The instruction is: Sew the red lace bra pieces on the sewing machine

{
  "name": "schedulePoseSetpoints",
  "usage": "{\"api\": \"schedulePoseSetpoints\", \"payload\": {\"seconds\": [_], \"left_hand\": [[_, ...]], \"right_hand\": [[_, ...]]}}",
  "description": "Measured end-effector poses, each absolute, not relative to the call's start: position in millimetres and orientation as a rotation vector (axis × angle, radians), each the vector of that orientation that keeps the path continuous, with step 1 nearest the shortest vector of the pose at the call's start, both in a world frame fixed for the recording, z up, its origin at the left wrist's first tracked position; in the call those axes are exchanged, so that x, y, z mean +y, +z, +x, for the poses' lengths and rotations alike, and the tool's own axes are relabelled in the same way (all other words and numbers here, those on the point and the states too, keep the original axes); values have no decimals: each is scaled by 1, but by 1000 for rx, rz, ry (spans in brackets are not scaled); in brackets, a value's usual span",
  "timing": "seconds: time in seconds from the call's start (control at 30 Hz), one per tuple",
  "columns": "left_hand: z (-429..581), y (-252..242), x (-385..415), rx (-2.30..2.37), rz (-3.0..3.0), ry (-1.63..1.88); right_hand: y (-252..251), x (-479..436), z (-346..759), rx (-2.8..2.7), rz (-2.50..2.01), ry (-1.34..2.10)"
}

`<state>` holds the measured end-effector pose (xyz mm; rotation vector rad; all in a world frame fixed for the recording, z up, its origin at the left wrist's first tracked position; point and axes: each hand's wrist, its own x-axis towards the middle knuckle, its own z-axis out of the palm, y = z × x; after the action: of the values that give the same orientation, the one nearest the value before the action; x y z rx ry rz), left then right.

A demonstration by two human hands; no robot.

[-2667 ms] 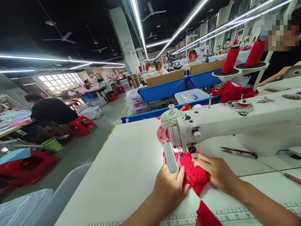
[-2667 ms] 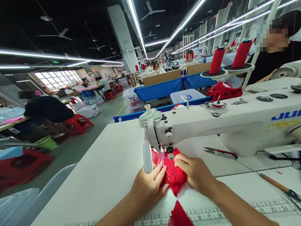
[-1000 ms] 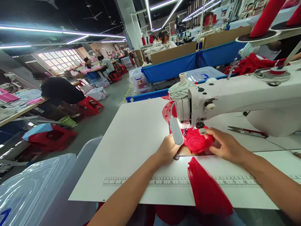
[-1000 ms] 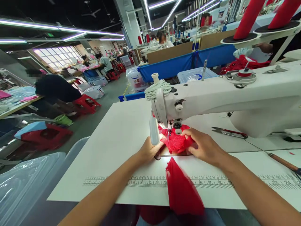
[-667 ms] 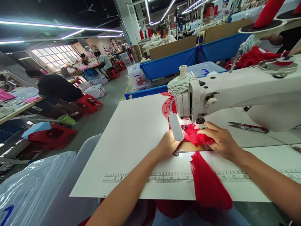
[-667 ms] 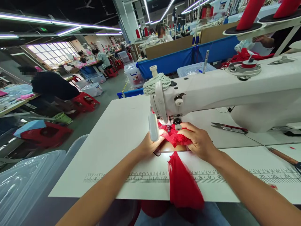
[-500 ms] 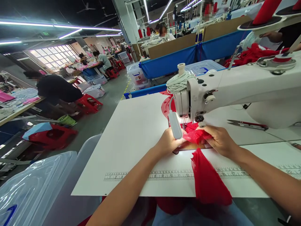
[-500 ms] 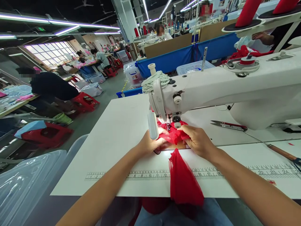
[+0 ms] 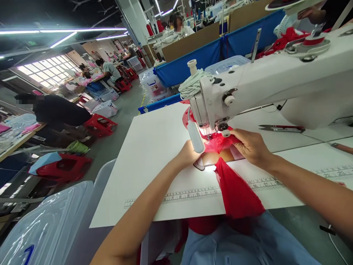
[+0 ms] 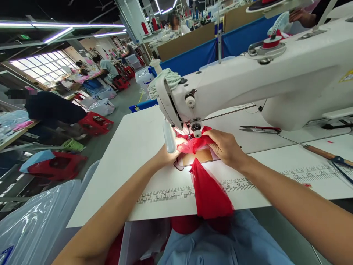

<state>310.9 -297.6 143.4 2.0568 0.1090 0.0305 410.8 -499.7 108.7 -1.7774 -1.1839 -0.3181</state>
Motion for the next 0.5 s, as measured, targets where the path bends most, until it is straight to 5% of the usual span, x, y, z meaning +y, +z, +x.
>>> {"api": "schedulePoseSetpoints", "payload": {"seconds": [0.5], "left_hand": [[321, 133, -306, 197, 2084, 45]], "right_hand": [[107, -500, 415, -1102, -1839, -254]]}}
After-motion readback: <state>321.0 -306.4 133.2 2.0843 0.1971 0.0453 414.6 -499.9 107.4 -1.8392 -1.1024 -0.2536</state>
